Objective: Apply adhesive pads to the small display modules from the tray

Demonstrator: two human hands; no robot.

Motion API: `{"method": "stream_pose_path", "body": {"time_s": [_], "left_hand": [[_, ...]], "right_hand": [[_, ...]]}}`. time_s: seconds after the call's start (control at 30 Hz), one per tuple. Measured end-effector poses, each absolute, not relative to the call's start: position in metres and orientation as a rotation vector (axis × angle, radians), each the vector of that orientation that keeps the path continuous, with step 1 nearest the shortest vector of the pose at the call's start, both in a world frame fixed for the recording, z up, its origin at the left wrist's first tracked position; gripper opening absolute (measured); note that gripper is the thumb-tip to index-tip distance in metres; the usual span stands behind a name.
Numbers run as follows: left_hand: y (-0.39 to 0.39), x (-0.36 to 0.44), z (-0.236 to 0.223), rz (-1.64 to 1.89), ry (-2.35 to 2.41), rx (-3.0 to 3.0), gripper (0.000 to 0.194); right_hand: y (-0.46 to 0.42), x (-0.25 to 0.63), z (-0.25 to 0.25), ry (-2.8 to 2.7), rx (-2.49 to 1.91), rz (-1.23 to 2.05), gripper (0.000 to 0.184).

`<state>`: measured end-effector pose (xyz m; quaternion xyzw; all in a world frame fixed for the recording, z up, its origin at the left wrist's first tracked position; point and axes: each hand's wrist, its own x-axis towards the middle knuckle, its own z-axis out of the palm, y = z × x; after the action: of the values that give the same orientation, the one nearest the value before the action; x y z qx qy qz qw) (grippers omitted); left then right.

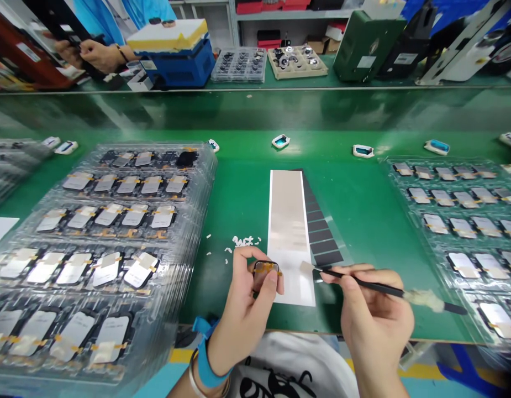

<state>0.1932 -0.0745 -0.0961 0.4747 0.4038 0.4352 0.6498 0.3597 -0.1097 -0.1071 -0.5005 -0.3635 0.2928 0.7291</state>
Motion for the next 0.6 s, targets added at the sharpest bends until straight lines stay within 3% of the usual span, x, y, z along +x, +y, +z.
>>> {"method": "stream_pose_path", "body": {"time_s": [0.6], "left_hand": [[-0.0773, 0.1906, -0.0995, 1.030, 0.866, 1.099, 0.011]], "right_hand": [[-0.1091, 0.3586, -0.1066, -0.782, -1.151, 0.638, 0.014]]}}
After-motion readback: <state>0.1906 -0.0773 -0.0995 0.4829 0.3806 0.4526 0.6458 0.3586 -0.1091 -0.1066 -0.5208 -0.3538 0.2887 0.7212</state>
